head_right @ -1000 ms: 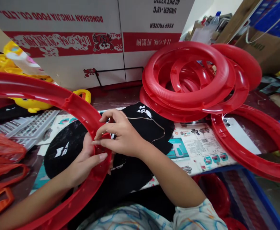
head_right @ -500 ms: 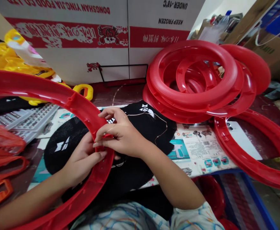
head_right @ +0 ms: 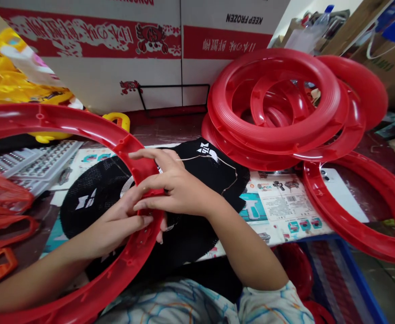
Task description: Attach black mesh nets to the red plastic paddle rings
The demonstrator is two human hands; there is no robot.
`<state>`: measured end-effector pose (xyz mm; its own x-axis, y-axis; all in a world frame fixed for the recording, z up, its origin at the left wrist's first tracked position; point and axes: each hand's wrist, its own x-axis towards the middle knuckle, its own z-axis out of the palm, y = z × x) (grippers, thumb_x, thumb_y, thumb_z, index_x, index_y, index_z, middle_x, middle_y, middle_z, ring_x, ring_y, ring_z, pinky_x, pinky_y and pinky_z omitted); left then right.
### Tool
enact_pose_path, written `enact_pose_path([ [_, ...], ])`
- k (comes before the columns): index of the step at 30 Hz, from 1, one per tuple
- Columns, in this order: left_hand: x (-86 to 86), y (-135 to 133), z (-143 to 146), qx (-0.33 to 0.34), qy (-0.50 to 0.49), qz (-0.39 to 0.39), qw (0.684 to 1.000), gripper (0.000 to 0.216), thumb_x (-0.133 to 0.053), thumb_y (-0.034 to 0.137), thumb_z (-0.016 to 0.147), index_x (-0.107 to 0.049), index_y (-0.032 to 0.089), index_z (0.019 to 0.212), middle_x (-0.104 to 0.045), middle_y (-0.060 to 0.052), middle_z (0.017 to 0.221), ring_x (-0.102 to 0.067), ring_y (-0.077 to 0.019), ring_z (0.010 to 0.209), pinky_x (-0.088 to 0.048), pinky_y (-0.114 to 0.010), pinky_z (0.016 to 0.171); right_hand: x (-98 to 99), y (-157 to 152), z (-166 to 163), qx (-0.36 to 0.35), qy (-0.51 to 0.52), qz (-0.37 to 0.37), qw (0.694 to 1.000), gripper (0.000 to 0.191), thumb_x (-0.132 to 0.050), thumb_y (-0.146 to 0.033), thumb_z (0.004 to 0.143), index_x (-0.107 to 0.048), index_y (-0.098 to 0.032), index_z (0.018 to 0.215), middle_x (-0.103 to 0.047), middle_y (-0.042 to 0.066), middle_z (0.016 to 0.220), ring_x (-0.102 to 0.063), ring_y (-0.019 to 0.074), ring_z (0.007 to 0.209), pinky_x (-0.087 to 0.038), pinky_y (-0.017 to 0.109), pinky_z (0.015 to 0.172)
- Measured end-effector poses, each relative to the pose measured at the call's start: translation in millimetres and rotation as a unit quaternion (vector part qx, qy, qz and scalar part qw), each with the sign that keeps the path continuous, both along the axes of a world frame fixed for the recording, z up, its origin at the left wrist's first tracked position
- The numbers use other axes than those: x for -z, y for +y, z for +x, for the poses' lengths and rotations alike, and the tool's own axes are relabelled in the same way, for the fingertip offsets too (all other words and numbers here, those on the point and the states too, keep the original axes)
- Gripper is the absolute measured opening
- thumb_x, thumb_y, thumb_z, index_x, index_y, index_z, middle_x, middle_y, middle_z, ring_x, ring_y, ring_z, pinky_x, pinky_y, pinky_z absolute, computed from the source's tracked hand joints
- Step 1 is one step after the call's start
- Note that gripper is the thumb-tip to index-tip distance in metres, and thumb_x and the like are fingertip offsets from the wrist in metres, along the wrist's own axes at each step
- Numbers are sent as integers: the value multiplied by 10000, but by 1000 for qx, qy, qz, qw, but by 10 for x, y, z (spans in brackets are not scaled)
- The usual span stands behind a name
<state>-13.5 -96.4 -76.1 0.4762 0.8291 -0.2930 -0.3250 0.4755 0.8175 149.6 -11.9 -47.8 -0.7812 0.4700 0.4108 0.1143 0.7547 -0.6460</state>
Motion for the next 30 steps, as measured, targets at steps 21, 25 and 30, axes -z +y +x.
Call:
enact_pose_path([
  [21,34,-25,-64,99,-48,-9,994,310,-585,264,886,-378,237,1115,-704,-46,880,-715,-190,701,-573,-278,586,-109,-34,80,-7,-56,113,992,130,-602,-220,870,-692,-224,776,-460,21,1394,-414,231,1265,-332,432,1112],
  [25,16,-20,-64,79,-47,-18,996,318,-561,268,887,-374,243,1144,-704,-38,868,-704,-172,713,-569,-280,640,-137,-49,76,0,-72,105,992,135,-618,-237,853,-698,-217,746,-464,26,1402,-413,263,1256,-346,462,1086],
  [30,22,-25,-37,46,-8,11,999,206,-513,284,916,-406,239,1086,-703,-30,819,-695,-164,687,-573,-280,636,-143,-60,66,25,-84,89,992,124,-636,-218,828,-704,-218,724,-480,20,1391,-412,268,1251,-336,481,1083],
])
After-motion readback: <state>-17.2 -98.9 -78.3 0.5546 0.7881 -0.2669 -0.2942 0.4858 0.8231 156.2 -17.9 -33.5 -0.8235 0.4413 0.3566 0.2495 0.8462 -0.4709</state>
